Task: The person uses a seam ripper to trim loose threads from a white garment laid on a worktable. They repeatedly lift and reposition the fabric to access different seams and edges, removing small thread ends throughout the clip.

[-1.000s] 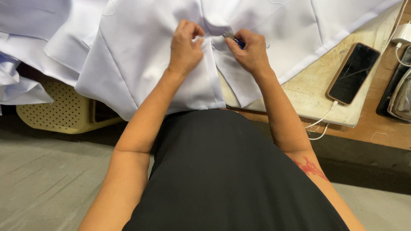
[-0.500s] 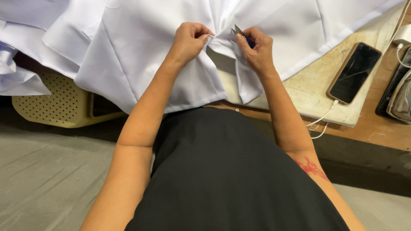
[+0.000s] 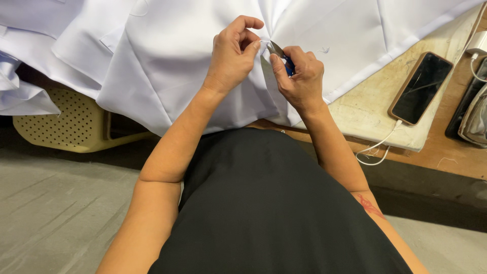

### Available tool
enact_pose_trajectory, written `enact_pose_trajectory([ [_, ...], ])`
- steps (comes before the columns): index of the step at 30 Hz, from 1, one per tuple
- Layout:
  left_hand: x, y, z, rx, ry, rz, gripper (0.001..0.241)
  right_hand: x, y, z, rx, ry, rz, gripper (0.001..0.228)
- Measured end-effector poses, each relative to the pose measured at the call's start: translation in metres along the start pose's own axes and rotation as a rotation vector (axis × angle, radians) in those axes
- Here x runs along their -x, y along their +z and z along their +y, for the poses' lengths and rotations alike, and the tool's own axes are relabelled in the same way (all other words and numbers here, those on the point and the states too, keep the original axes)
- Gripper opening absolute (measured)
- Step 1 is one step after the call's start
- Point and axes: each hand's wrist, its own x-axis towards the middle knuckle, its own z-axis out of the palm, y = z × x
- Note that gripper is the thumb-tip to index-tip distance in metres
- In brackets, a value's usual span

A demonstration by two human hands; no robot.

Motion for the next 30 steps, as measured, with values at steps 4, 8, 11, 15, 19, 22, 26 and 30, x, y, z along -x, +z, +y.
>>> enact_pose_trajectory([
  [4, 0.003, 0.003, 0.009, -0.031, 0.047, 0.006, 0.022, -0.003, 0.0, -0.002, 0.003, 0.018, -0.026, 0.021],
  [8, 0.003, 0.003, 0.012, -0.034, 0.048, 0.009, 0.022, -0.002, 0.001, 0.003, -0.165, 0.118, -0.019, 0.019],
  [11, 0.003, 0.002, 0.009, 0.026, 0.063, 0.003, 0.024, 0.004, 0.002, 0.013, -0.315, 0.184, 0.02, 0.017],
  [15, 0.003, 0.001, -0.009, -0.027, 0.094, 0.007, 0.022, 0.01, -0.003, 0.043, -0.304, 0.273, 0.076, 0.017],
  [19, -0.007, -0.008, -0.046, -0.341, 0.3, 0.067, 0.03, 0.029, -0.027, 0.083, -0.195, 0.334, 0.098, 0.018],
  [22, -0.023, -0.022, -0.069, -0.716, 0.488, 0.065, 0.031, 0.047, -0.039, 0.107, -0.249, 0.457, 0.017, 0.02],
  [26, -0.031, -0.012, -0.065, -1.06, 0.497, 0.112, 0.025, 0.055, -0.031, 0.126, -0.329, 0.427, 0.028, 0.019],
  [30, 0.003, 0.036, -0.039, -0.815, 0.646, -0.029, 0.024, 0.058, -0.019, 0.13, -0.383, 0.46, 0.099, 0.019],
])
